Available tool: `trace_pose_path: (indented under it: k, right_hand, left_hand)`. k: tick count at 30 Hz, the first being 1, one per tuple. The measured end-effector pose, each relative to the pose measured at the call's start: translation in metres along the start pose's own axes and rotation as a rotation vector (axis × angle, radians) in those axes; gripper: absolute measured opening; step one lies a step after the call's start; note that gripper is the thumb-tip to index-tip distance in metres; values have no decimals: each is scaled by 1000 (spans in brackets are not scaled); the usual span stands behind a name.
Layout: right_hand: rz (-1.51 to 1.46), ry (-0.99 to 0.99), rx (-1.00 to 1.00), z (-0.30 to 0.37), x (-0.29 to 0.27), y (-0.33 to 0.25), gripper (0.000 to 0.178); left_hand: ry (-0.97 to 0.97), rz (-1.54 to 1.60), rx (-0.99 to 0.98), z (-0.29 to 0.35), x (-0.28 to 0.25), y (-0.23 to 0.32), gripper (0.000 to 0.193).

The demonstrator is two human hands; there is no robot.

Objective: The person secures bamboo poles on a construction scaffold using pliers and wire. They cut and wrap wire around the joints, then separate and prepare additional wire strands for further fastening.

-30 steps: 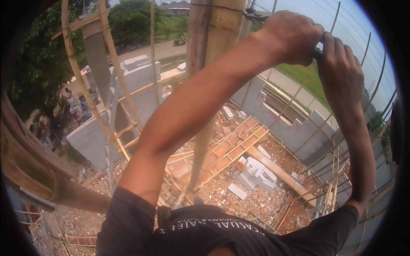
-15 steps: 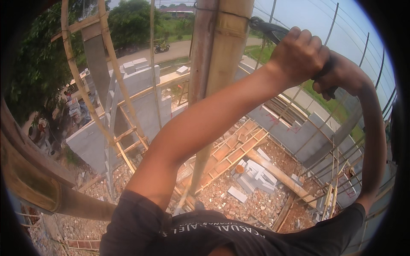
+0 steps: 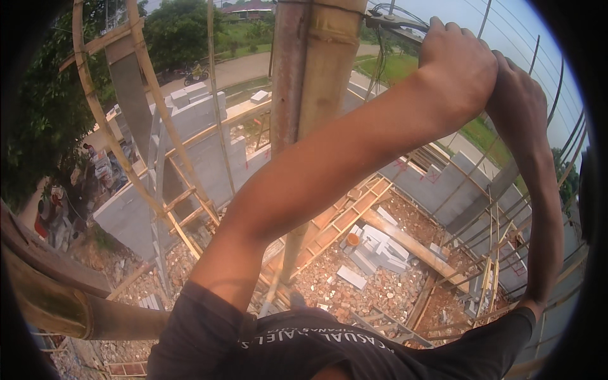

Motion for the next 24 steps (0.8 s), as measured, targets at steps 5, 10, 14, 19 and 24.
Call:
trace_pose_path:
  k: [5,10,14,19,24]
  right_hand:
    - [-424,-204,-187,2,-3,9,26]
    - [-917,-454,2,8,37,-29,27]
    - [-1048,-396,272,31,69,-24,29]
    - [-1182,-523,172,2,141,-44,33]
    - [-1309,-454,155,4,158,-56,26]
  left_hand:
    - [295,20,95,58,-37,42,46]
    - [405,177,161,105,-41,28,40]
    - [477,354,198,116,-33,23,30]
    - [228,374,258,140,-15,7,24]
    - [208,439,273,153,-2,-2,22]
Point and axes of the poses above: each hand's wrist, its own z-axis away from the middle knuckle, its own x-axis out of the palm, y = z × x, the point moved 5 cm from there along -z, towards the middle knuckle, and after that the axes turned 1 degree about y, right-handed, at the moved point
